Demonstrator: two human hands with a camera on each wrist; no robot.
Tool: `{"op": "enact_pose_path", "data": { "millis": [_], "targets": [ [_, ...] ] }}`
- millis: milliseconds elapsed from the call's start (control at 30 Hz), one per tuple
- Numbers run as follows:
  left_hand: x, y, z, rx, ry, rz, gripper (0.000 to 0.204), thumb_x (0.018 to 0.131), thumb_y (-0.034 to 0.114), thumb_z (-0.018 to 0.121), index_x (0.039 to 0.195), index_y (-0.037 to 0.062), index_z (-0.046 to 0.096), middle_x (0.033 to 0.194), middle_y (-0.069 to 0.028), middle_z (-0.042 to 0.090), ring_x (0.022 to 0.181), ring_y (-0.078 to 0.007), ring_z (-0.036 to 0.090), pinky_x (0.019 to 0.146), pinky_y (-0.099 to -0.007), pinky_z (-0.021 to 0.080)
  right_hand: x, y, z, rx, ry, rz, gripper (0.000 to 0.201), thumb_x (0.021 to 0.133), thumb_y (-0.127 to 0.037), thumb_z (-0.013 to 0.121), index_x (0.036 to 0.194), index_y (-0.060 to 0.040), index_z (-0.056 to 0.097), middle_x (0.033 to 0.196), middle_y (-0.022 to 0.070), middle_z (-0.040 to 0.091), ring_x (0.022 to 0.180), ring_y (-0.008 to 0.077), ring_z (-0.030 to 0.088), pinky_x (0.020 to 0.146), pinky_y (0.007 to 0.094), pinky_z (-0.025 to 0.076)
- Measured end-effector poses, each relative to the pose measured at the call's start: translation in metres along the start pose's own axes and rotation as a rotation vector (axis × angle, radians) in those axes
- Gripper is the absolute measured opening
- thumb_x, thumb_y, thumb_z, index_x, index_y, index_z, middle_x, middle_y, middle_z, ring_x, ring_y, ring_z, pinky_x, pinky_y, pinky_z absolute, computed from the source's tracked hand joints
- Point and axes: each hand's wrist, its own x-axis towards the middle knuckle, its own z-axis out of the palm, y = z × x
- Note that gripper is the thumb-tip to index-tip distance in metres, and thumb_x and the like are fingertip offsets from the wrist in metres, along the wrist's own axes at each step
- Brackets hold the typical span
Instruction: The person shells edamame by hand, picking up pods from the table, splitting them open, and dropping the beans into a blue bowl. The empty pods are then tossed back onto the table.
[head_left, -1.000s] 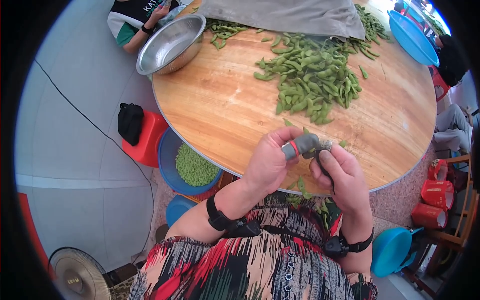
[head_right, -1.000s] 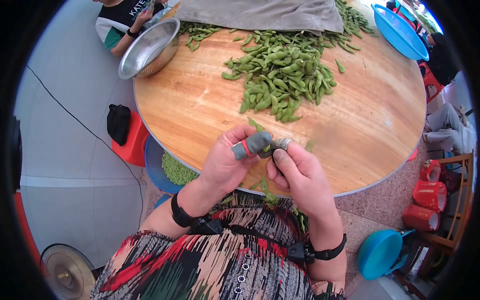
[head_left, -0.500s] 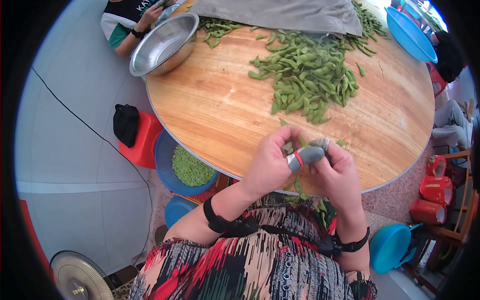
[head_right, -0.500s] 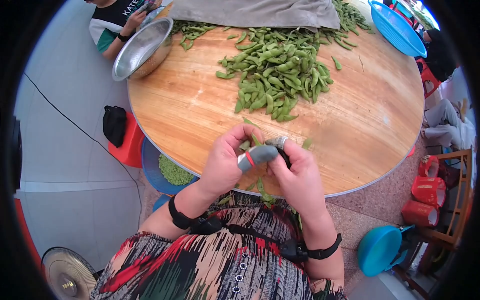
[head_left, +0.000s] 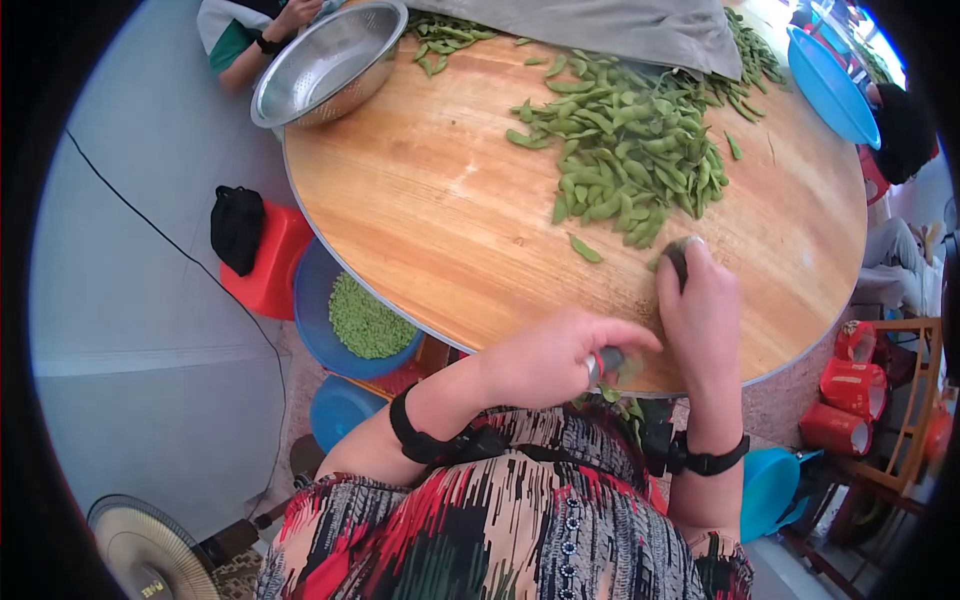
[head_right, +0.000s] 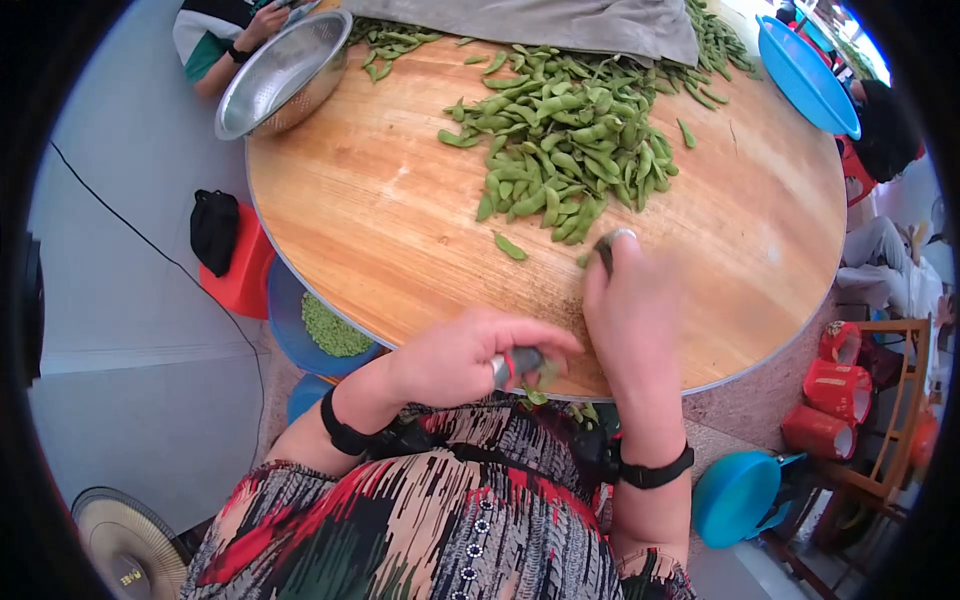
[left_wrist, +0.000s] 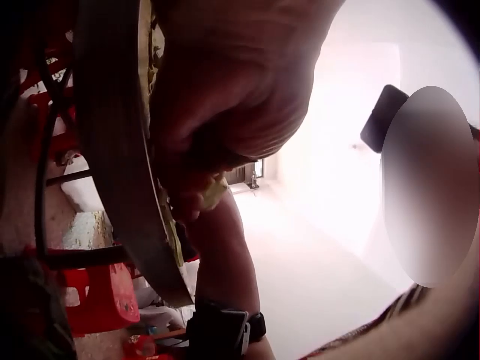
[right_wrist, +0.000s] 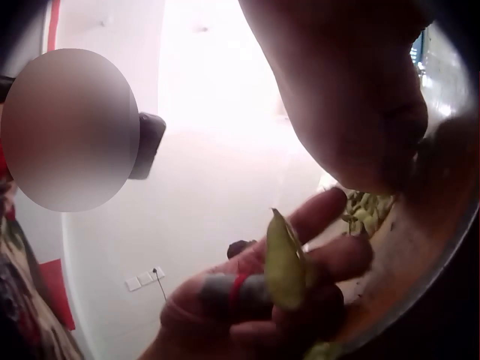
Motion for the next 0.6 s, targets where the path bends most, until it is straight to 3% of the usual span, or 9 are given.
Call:
{"op": "enact_pose_path", "data": {
  "millis": [67, 167, 233, 367, 433, 467, 533, 567, 600],
  "targets": [
    [-0.003, 0.004, 0.0, -0.097, -0.016, -0.029, 0.034, 0.077, -0.009, 0.04, 0.103, 0.0012, 0.059, 0.083, -0.0035, 0.056, 0.069, -0.0117, 0.053, 0.065, -0.0237, 0.046, -0.002, 0.0, -0.003, 0.04, -0.02, 0.0, 0.028, 0.081, -0.027, 0.06, 0.08, -0.0005, 0.052, 0.069, 0.0205, 0.059, 0.066, 0.0365, 0.058, 0.054, 0.0425, 0.044],
    [0.001, -0.002, 0.003, 0.041, -0.019, 0.028, 0.022, 0.077, -0.005, 0.051, 0.096, 0.0009, 0.06, 0.081, -0.0029, 0.056, 0.069, -0.0118, 0.053, 0.065, -0.0232, 0.045, 0.001, -0.01, -0.008, 0.158, -0.067, 0.071, 0.027, 0.08, -0.026, 0.061, 0.079, -0.0008, 0.051, 0.069, 0.0204, 0.059, 0.066, 0.0377, 0.058, 0.054, 0.0427, 0.044],
    [0.006, -0.003, 0.005, 0.24, 0.009, 0.216, 0.016, 0.078, 0.004, 0.062, 0.094, 0.0016, 0.06, 0.08, -0.0028, 0.054, 0.069, -0.0111, 0.053, 0.065, -0.0212, 0.043, 0.011, -0.025, -0.002, -0.101, -0.004, 0.063, 0.021, 0.079, -0.018, 0.062, 0.081, 0.0011, 0.053, 0.069, 0.0185, 0.06, 0.065, 0.0362, 0.059, 0.056, 0.0396, 0.044],
    [0.002, -0.001, 0.001, 0.074, 0.121, 0.176, 0.015, 0.08, 0.011, 0.066, 0.091, 0.0031, 0.061, 0.081, -0.0005, 0.053, 0.071, -0.0079, 0.051, 0.064, -0.0189, 0.041, 0.011, -0.009, 0.011, -0.001, 0.063, -0.004, 0.024, 0.078, -0.019, 0.064, 0.083, 0.0017, 0.053, 0.067, 0.0169, 0.059, 0.061, 0.0297, 0.06, 0.055, 0.0362, 0.044],
    [0.002, 0.001, -0.005, -0.185, 0.243, -0.026, 0.018, 0.082, 0.013, 0.064, 0.098, 0.0057, 0.061, 0.082, 0.0029, 0.052, 0.072, -0.0041, 0.048, 0.062, -0.0174, 0.038, 0.005, 0.0, 0.008, 0.298, 0.045, 0.007, 0.022, 0.081, -0.017, 0.061, 0.09, 0.0012, 0.055, 0.069, 0.0155, 0.061, 0.06, 0.0307, 0.06, 0.052, 0.0379, 0.045],
    [0.003, 0.002, -0.006, -0.183, 0.243, -0.023, 0.018, 0.082, 0.013, 0.064, 0.098, 0.0057, 0.061, 0.082, 0.0029, 0.052, 0.072, -0.0041, 0.048, 0.062, -0.0174, 0.038, 0.002, 0.001, 0.004, 0.297, 0.048, 0.006, 0.022, 0.081, -0.017, 0.061, 0.09, 0.0012, 0.055, 0.069, 0.0155, 0.061, 0.06, 0.0307, 0.06, 0.052, 0.0379, 0.045],
    [0.007, 0.003, -0.006, -0.277, 0.402, 0.061, 0.028, 0.083, 0.015, 0.064, 0.109, 0.0062, 0.057, 0.083, 0.0055, 0.05, 0.07, -0.0019, 0.046, 0.06, -0.0168, 0.037, -0.003, 0.001, -0.007, 0.736, -0.057, 0.068, 0.019, 0.083, -0.016, 0.058, 0.092, 0.0005, 0.056, 0.064, 0.0035, 0.056, 0.049, 0.0154, 0.051, 0.044, 0.0288, 0.039],
    [0.009, 0.002, -0.008, -0.272, 0.402, 0.06, 0.028, 0.083, 0.015, 0.064, 0.109, 0.0062, 0.057, 0.083, 0.0055, 0.05, 0.07, -0.0019, 0.046, 0.06, -0.0168, 0.037, -0.006, 0.002, -0.014, 0.74, -0.054, 0.067, 0.019, 0.083, -0.016, 0.058, 0.092, 0.0005, 0.056, 0.064, 0.0035, 0.056, 0.049, 0.0154, 0.051, 0.044, 0.0288, 0.039],
    [0.011, 0.001, -0.01, -0.534, 0.296, 0.071, 0.03, 0.083, 0.016, 0.063, 0.111, 0.006, 0.056, 0.084, 0.0048, 0.051, 0.07, -0.0023, 0.047, 0.059, -0.017, 0.037, -0.009, 0.003, -0.023, 1.118, -0.354, 0.227, 0.017, 0.084, -0.016, 0.057, 0.092, -0.0007, 0.056, 0.063, -0.0002, 0.052, 0.048, 0.0096, 0.044, 0.042, 0.0246, 0.033]
  ]
}}
